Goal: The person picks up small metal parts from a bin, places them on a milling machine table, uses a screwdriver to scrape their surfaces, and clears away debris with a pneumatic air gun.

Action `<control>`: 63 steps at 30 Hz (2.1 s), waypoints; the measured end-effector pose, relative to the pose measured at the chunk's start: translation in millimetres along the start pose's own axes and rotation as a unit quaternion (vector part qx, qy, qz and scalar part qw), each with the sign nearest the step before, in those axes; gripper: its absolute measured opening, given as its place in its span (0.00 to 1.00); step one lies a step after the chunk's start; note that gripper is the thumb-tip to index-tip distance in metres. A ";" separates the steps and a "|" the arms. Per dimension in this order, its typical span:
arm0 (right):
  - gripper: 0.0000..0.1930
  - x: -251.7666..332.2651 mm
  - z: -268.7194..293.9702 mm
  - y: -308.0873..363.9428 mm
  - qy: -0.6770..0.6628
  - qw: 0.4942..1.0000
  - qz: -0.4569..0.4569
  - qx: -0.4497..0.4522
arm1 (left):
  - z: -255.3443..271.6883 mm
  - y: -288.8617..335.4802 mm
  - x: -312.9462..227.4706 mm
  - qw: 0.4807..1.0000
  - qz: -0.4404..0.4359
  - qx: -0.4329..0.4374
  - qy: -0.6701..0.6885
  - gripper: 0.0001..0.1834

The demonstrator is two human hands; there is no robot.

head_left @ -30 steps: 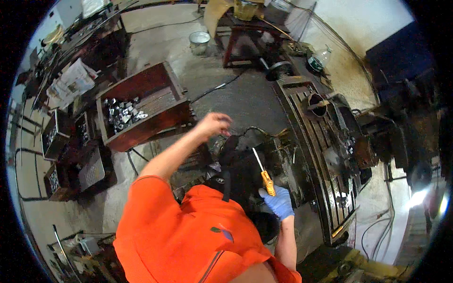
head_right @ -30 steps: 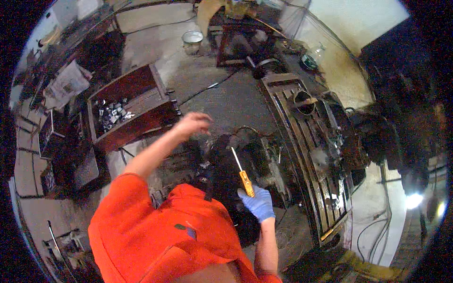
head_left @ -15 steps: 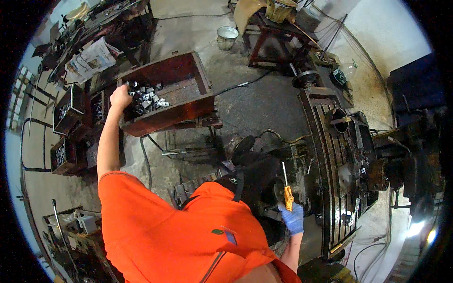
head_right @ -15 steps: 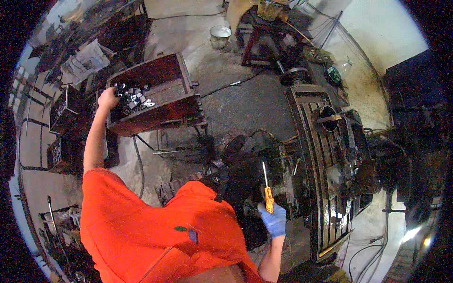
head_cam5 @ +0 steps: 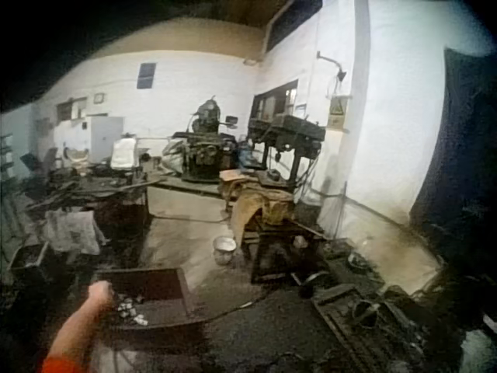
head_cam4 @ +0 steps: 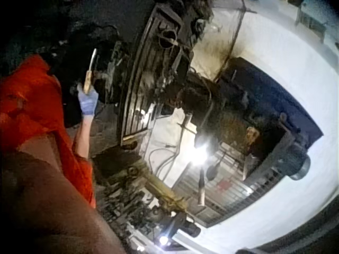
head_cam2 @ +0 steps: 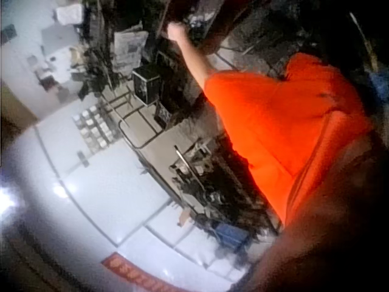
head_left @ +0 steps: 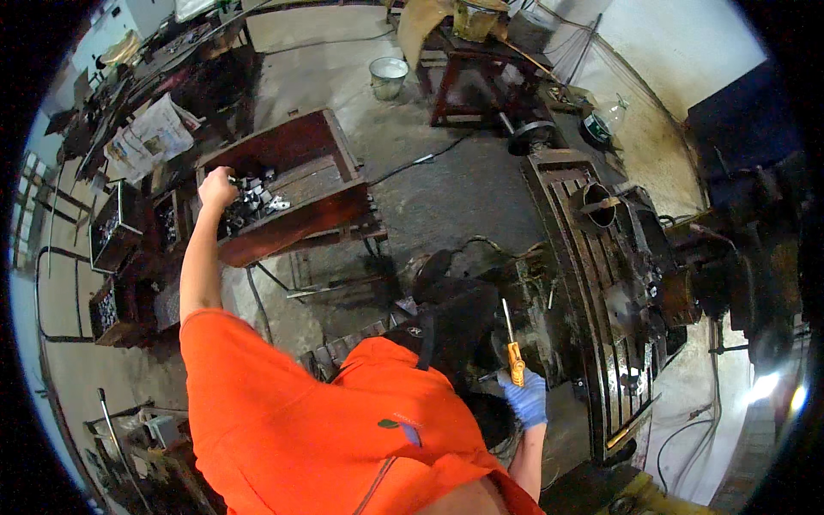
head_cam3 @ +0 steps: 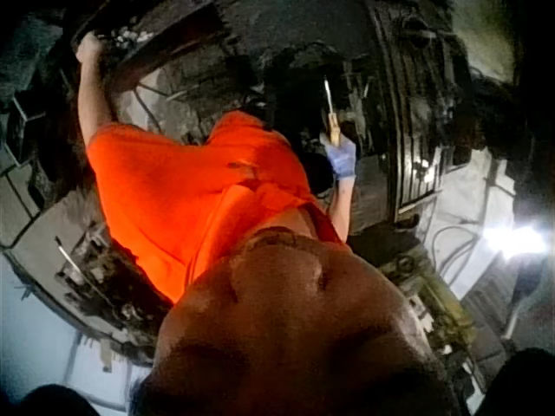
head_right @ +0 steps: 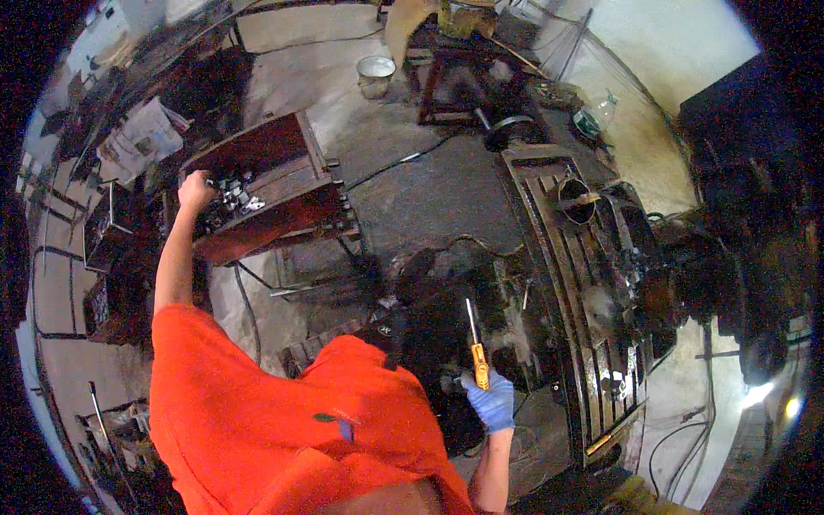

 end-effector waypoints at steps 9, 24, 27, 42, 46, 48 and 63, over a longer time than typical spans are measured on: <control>0.18 84.8 53.5 0.2 0.087 0.995 0.056 -0.015 | -27.2 50.4 -231.1 0.713 -0.028 0.204 0.670 0.19; 0.25 -17.3 148.5 21.8 0.205 0.965 -0.118 -0.114 | -217.8 256.3 -538.8 0.615 -0.207 0.617 0.446 0.11; 0.21 -56.5 176.5 61.0 -0.010 0.959 -0.147 -0.242 | -217.0 291.9 -588.3 0.639 -0.491 0.467 0.362 0.15; 0.15 -167.1 88.2 22.4 -0.255 0.885 -0.159 -0.357 | -246.0 375.5 -684.6 0.497 -0.795 0.329 0.112 0.18; 0.17 -179.5 62.6 19.0 -0.191 0.877 -0.306 -0.317 | -231.3 366.2 -670.0 0.603 -0.710 0.291 0.217 0.18; 0.18 -182.1 54.4 24.7 -0.178 0.873 -0.317 -0.326 | -220.8 368.6 -664.9 0.645 -0.700 0.254 0.171 0.19; 0.14 -178.1 84.1 148.9 -0.101 0.865 -0.258 -0.418 | -288.5 388.7 -693.4 0.619 -0.709 0.186 0.283 0.12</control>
Point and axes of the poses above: each hand's wrist, its own y-axis away from the middle knuckle, its own z-axis out of the back of the hand, x = y × z, the point moved 3 cm from there along -y, towards the middle knuckle, and after that the axes turned 14 degrees about y, right-handed, at the moved point
